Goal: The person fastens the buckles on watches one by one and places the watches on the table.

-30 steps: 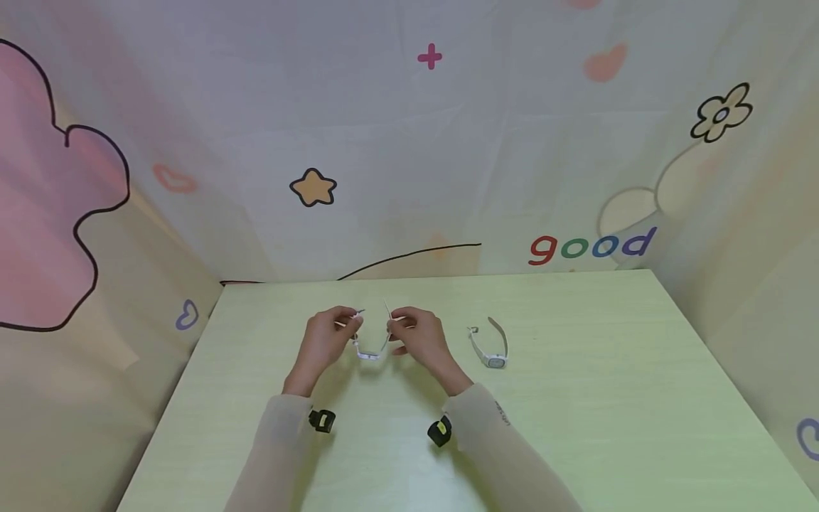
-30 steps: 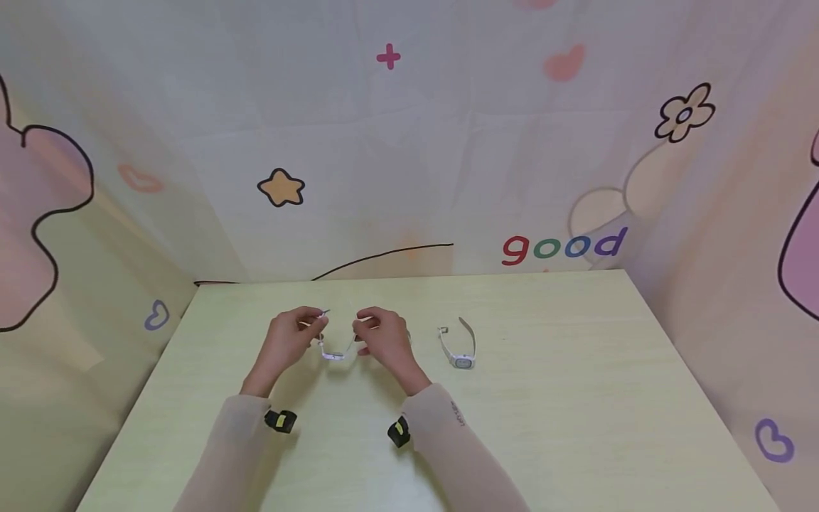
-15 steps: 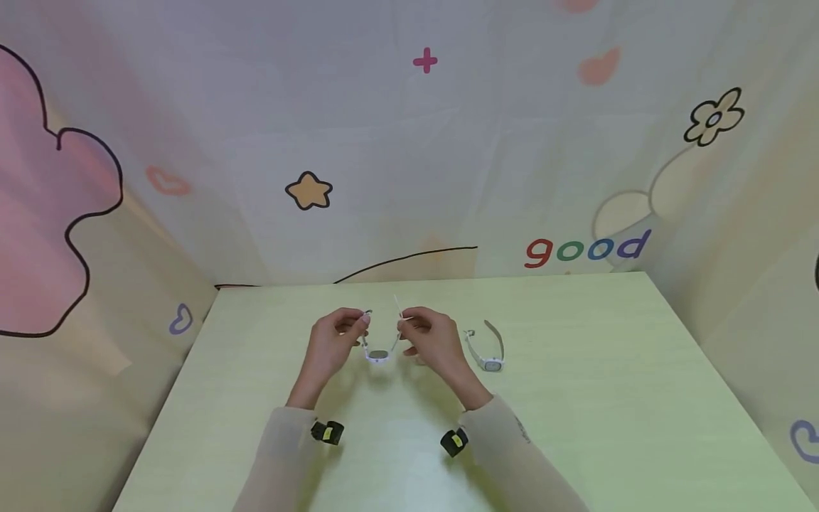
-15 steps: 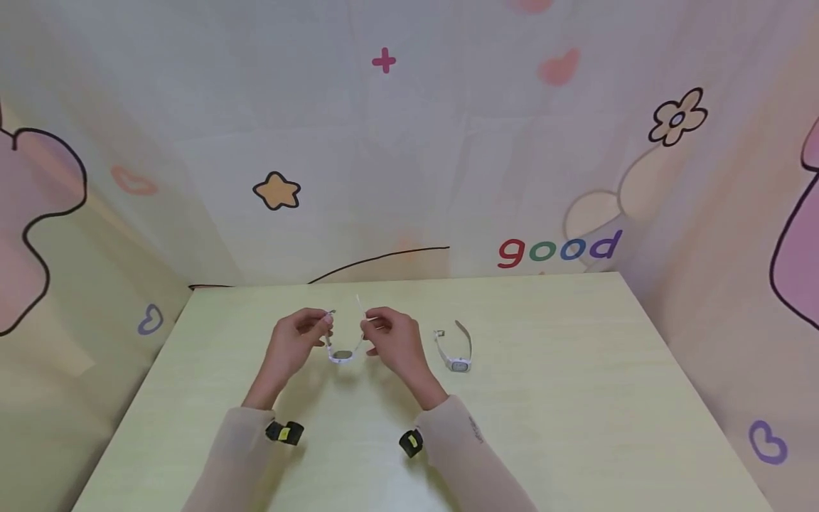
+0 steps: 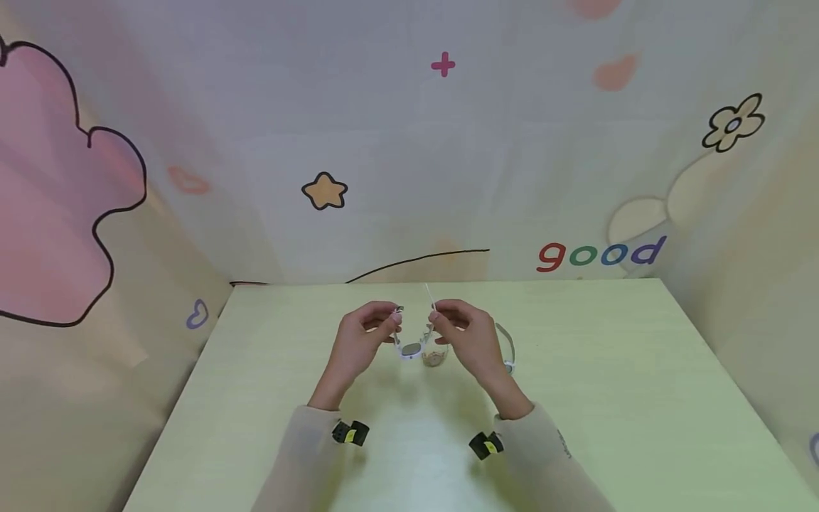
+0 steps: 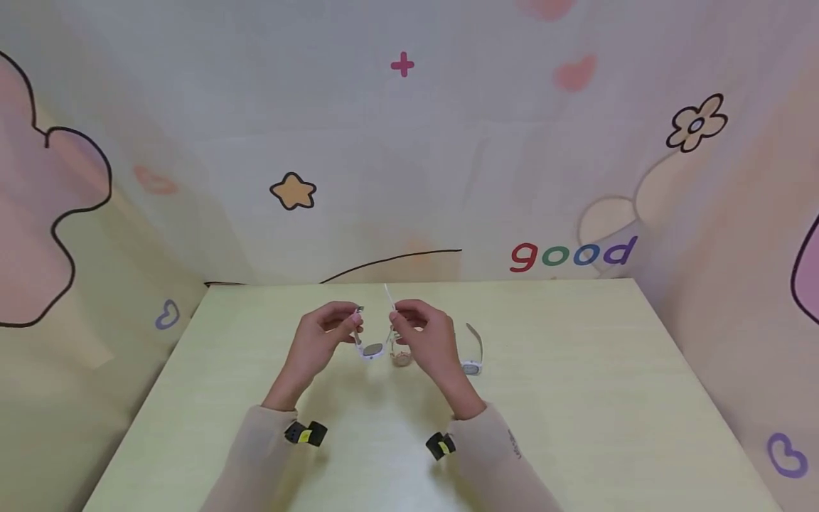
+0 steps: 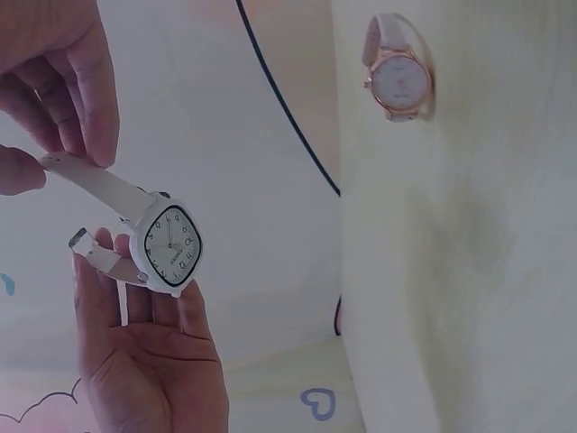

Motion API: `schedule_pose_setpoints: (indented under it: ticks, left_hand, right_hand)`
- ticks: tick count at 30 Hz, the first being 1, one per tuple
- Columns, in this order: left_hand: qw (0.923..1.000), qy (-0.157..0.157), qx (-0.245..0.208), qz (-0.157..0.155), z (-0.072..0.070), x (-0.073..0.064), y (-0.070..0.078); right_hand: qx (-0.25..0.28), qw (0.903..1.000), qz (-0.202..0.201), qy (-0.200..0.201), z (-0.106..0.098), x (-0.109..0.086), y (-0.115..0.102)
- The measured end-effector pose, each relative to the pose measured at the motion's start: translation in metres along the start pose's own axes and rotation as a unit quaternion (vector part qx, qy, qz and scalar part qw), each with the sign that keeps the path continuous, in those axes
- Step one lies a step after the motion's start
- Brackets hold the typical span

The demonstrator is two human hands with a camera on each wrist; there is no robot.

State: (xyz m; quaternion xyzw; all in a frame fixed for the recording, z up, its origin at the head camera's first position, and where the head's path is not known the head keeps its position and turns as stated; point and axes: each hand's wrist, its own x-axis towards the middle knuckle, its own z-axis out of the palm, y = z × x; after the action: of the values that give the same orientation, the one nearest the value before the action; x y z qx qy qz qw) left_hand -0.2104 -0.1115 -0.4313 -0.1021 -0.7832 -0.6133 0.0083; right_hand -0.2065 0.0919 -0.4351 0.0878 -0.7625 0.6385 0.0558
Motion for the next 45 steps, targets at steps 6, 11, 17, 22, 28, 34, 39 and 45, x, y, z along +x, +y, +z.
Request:
schedule_pose_setpoints:
  ticks: [6, 11, 17, 22, 28, 34, 39, 45]
  left_hand:
    - [0.9993, -0.008, -0.012, 0.035, 0.014, 0.003, 0.005]
    - [0.9989, -0.004, -0.008, 0.046, 0.018, -0.002, 0.014]
    - [0.9983, -0.005, -0.010, 0.058, 0.022, -0.010, 0.029]
    - [0.9974, 0.000, -0.024, 0.068, 0.023, -0.015, 0.040]
    - [0.9951, 0.001, -0.053, 0.083, 0.024, -0.020, 0.051]
    - [0.9921, 0.003, -0.077, 0.099, 0.024, -0.022, 0.058]
    - [0.9891, 0.014, -0.099, 0.108, 0.025, -0.023, 0.062]
    - [0.9854, 0.026, -0.122, 0.115, 0.026, -0.024, 0.066]
  right_hand:
    - [-0.038, 0.9991, 0.001, 0.017, -0.018, -0.005, -0.005]
    - [-0.031, 0.9991, -0.018, 0.020, -0.023, -0.012, -0.013]
    - [-0.011, 0.9996, -0.023, 0.011, -0.031, -0.021, -0.024]
    - [0.030, 0.9994, -0.019, 0.001, -0.036, -0.026, -0.030]
    - [0.033, 0.9989, -0.033, 0.002, -0.038, -0.033, -0.037]
    - [0.024, 0.9981, -0.057, -0.001, -0.039, -0.038, -0.043]
    - [0.012, 0.9979, -0.063, -0.004, -0.037, -0.040, -0.045]
    - [0.004, 0.9978, -0.065, -0.008, -0.036, -0.042, -0.046]
